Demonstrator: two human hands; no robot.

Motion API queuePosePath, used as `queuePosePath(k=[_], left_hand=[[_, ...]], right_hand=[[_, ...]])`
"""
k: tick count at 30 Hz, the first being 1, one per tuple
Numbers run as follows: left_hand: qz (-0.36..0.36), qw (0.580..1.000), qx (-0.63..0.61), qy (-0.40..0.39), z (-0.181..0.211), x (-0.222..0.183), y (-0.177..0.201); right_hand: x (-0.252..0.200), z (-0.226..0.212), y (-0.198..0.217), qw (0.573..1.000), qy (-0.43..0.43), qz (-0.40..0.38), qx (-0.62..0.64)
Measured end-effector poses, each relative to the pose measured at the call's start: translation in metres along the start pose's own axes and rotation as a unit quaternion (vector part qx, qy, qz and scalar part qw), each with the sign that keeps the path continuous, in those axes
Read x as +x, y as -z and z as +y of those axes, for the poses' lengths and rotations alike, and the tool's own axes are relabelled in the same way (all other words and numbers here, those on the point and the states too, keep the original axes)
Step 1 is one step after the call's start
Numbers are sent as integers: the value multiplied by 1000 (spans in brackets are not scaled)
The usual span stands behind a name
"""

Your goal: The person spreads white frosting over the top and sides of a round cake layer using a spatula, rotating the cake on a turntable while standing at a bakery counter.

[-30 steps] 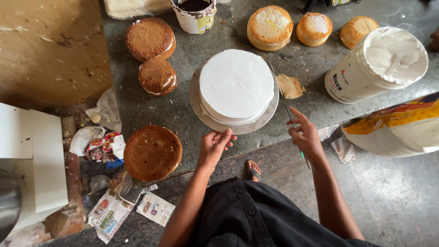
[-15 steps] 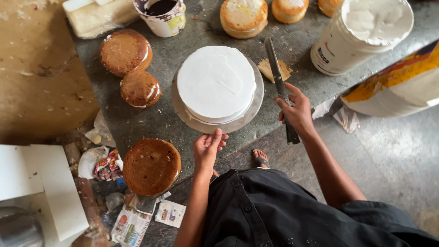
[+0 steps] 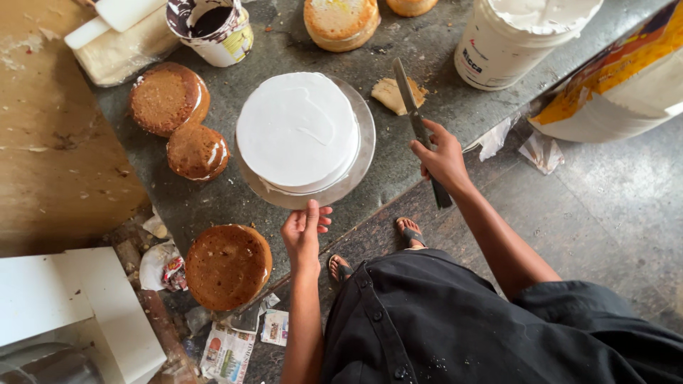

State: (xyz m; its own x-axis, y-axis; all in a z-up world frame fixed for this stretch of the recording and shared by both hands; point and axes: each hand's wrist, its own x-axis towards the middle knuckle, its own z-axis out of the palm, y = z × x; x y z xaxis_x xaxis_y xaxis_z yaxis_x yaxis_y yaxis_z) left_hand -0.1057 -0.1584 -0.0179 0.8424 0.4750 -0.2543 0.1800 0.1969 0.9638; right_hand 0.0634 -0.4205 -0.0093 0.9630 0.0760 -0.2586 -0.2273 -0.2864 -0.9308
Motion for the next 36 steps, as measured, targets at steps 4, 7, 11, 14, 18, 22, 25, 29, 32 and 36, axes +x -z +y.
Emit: queuePosePath(k=[4, 7, 11, 14, 18, 22, 25, 29, 32, 36], left_hand=[[9, 1000, 23, 2, 2, -1, -3], [29, 999, -15, -10, -4, -7, -11], [59, 998, 8, -27, 3, -6, -10], [70, 997, -7, -29, -2, -9, -17], [79, 996, 3, -29, -6, -5, -14], [77, 996, -13, -36, -8, -5, -14], [70, 996, -27, -42, -10, -5, -12], [30, 998, -19, -51, -9, 0, -3], [13, 998, 10, -60, -10, 2, 0], [-2, 998, 8, -69, -12, 3, 2]], right_hand=[[24, 21, 2, 998, 6, 18, -61], [48, 53, 2, 989, 21, 25, -143], [69, 30, -1, 806, 384, 225, -390], [55, -53, 27, 937, 305, -124, 117], [23, -146, 53, 803, 345, -377, 307], [18, -158, 47, 793, 496, -26, 352], [16, -146, 49, 774, 494, 217, 332], [1, -120, 50, 902, 372, 129, 176], [-25, -94, 22, 947, 283, 137, 62], [-62, -85, -2, 967, 237, 73, 62]])
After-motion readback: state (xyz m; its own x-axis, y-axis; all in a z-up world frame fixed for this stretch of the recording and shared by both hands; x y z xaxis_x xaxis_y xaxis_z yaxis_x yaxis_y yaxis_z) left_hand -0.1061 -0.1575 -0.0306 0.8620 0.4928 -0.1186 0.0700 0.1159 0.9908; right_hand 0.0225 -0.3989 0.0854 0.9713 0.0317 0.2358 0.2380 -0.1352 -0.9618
